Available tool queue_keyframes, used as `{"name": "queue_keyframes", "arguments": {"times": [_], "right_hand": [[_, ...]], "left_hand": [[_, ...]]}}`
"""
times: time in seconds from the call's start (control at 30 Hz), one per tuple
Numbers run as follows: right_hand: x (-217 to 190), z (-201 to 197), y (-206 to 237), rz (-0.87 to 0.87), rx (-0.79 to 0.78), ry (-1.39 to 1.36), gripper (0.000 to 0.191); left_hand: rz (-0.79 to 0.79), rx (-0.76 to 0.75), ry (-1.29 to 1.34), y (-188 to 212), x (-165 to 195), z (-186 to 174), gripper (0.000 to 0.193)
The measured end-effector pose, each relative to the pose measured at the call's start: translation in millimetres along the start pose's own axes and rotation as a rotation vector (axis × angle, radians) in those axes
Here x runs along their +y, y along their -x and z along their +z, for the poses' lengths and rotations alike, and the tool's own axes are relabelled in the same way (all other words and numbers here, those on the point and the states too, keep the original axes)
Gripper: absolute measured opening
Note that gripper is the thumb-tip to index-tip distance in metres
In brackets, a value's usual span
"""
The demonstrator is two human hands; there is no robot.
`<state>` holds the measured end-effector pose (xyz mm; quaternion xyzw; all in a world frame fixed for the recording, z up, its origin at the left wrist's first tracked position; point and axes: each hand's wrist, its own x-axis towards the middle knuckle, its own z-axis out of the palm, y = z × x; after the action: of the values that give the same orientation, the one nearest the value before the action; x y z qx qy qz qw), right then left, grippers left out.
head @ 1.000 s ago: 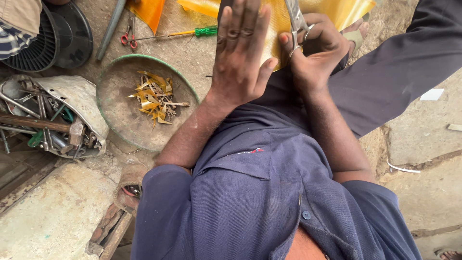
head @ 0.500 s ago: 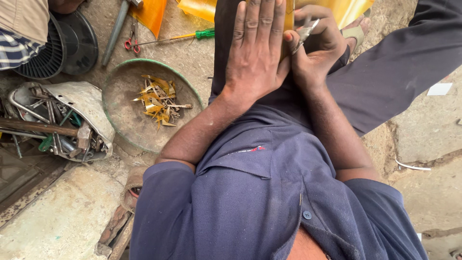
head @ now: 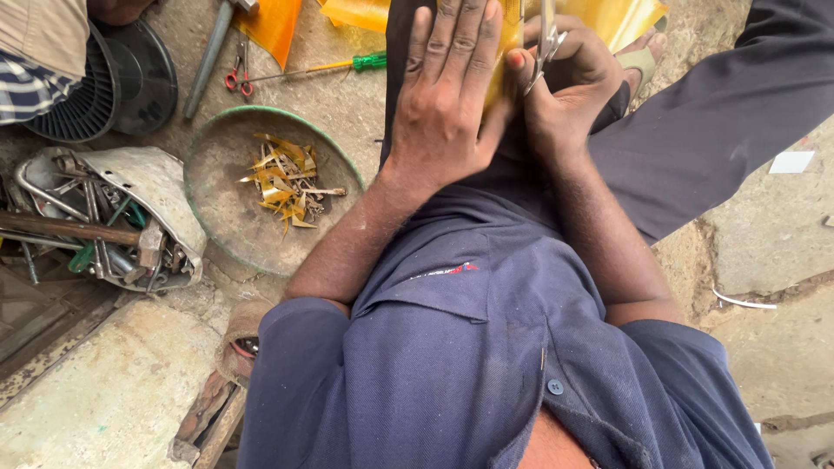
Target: The person sits on the floor and uses scissors to cut a yellow sheet of material into smaller pieces. The person repeatedly cuts the material and places the cut pieces on the floor.
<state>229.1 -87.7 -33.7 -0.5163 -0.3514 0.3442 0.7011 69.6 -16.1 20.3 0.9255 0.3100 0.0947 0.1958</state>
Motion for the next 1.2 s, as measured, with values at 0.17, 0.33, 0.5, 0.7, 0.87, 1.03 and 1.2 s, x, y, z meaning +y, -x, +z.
{"name": "queue_keyframes", "arguments": {"times": [0.17,0.33,0.5,0.7,0.87,1.03,1.2], "right_hand": [[-2,-3,-5,0.022,-0.007,-0.022,0.024],[0,-5,-7,0.046,-0.008,-0.045,0.025],[3,-5,-8,0.051,-0.004,-0.061,0.027],[10,-7,-7,0.058,0.01,-0.108,0.027],[16,-6,-5,0.034,0.022,-0.101,0.025],[15,-4,-5,-0.012,0.021,-0.081,0.027],[10,-8,-4,0.025,-0.035,-0.08,0.028]], "left_hand": [[0.034,0.054,-0.006,-4,7,4,0.111],[0.059,-0.03,0.012,-2,-1,4,0.113],[0.076,-0.053,-0.002,-3,-7,-1,0.109],[-0.009,-0.232,-0.164,-14,10,-5,0.097],[-0.026,-0.275,-0.187,-23,22,-10,0.1],[-0.007,-0.293,-0.215,-24,20,-11,0.102],[0.026,-0.123,-0.214,-22,16,-1,0.101]]}}
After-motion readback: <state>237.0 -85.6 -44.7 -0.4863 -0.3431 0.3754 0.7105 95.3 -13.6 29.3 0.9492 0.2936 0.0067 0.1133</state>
